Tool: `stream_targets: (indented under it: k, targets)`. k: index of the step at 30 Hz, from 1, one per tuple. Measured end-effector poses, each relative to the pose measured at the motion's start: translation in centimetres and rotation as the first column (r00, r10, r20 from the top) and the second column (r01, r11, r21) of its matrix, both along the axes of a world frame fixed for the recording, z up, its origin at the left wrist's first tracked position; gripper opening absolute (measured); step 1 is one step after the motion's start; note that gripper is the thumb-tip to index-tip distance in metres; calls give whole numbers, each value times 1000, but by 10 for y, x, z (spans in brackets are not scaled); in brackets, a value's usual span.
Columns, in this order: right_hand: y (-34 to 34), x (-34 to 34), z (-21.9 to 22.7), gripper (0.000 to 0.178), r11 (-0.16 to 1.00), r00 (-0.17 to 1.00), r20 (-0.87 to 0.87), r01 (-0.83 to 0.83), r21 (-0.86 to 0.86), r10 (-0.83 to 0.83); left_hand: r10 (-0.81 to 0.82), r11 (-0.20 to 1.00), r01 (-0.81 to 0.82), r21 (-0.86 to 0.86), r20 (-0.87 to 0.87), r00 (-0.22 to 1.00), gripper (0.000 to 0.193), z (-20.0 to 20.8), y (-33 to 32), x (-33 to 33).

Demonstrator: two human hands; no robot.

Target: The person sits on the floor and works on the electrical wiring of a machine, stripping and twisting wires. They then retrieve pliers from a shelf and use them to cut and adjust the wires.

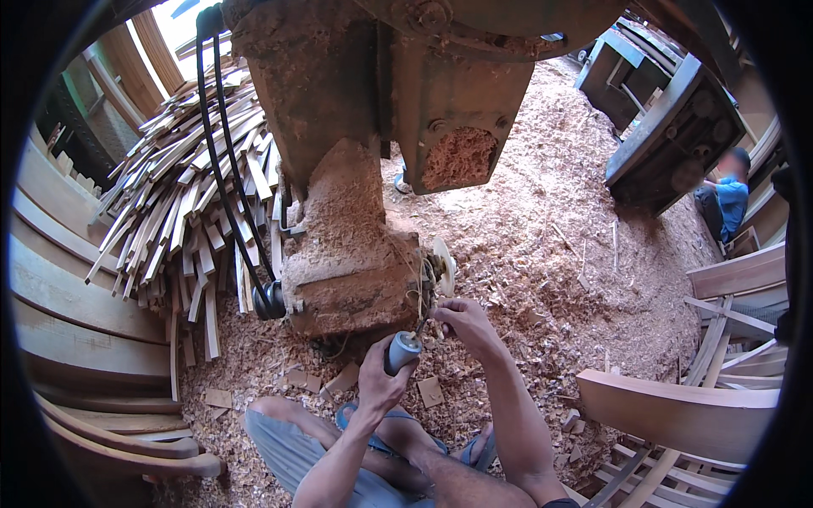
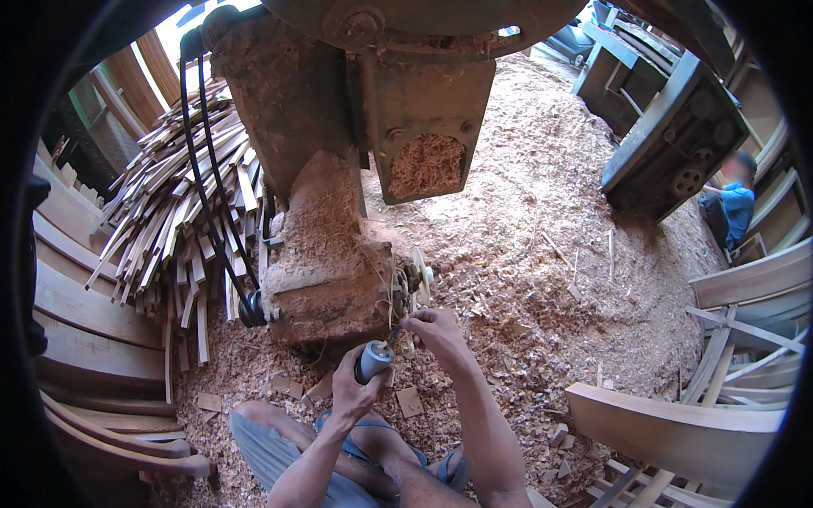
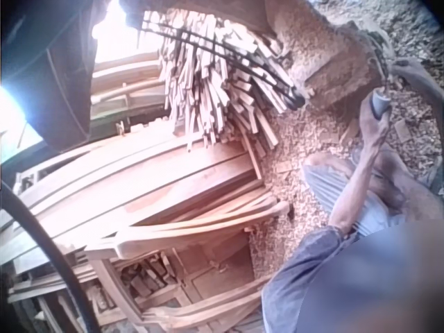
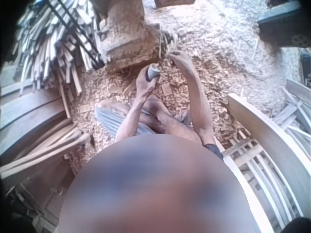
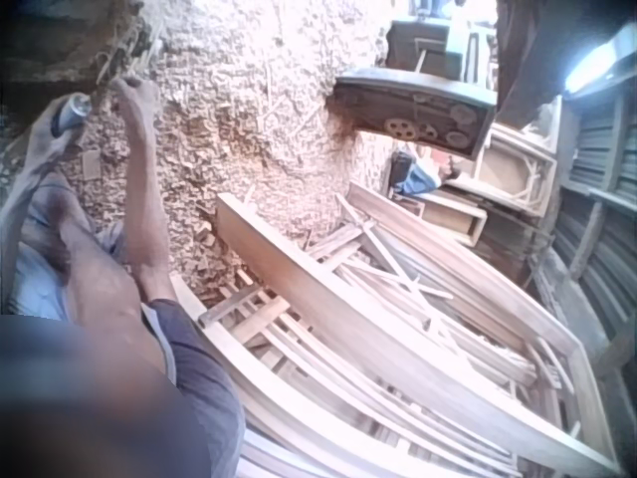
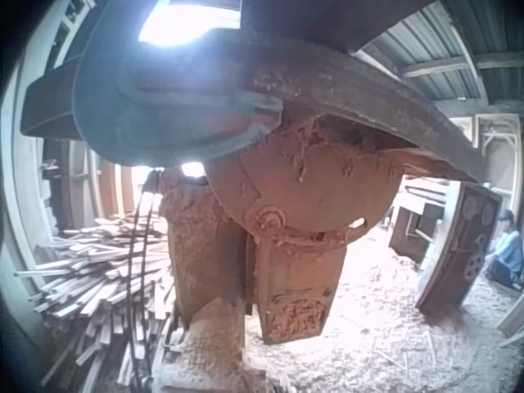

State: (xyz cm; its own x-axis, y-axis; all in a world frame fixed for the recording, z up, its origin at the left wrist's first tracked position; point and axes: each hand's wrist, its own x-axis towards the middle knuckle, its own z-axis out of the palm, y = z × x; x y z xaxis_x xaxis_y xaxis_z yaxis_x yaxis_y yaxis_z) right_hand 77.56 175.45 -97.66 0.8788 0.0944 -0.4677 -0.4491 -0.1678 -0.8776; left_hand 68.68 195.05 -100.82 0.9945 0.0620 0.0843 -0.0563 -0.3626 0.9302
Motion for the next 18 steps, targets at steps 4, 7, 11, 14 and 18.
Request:
stream_targets:
  k: [4, 7, 11, 14, 18]
  targets:
    - [4, 1, -3, 16, 999, 999, 29, -13, -45, 15, 21, 1000, -21, 22, 8, 1000, 55, 0, -2, -1]
    - [8, 2, -5, 18, 1000, 999, 28, -17, 15, 17, 36, 999, -36, 30, 9, 999, 55, 1, -2, 0]
    - [8, 2, -2, 16, 978, 998, -48, 45, 205, -36, 4, 998, -7, 70, 43, 999, 57, 3, -1, 3]
    - [6, 0, -1, 13, 949, 997, -60, 67, 309, -51, -2, 999, 1, 45, 21, 1000, 58, 5, -3, 4]
    - [5, 0, -9, 11, 937, 997, -51, 66, 344, -52, 12, 999, -13, 35, 6, 1000, 57, 8, -4, 6]
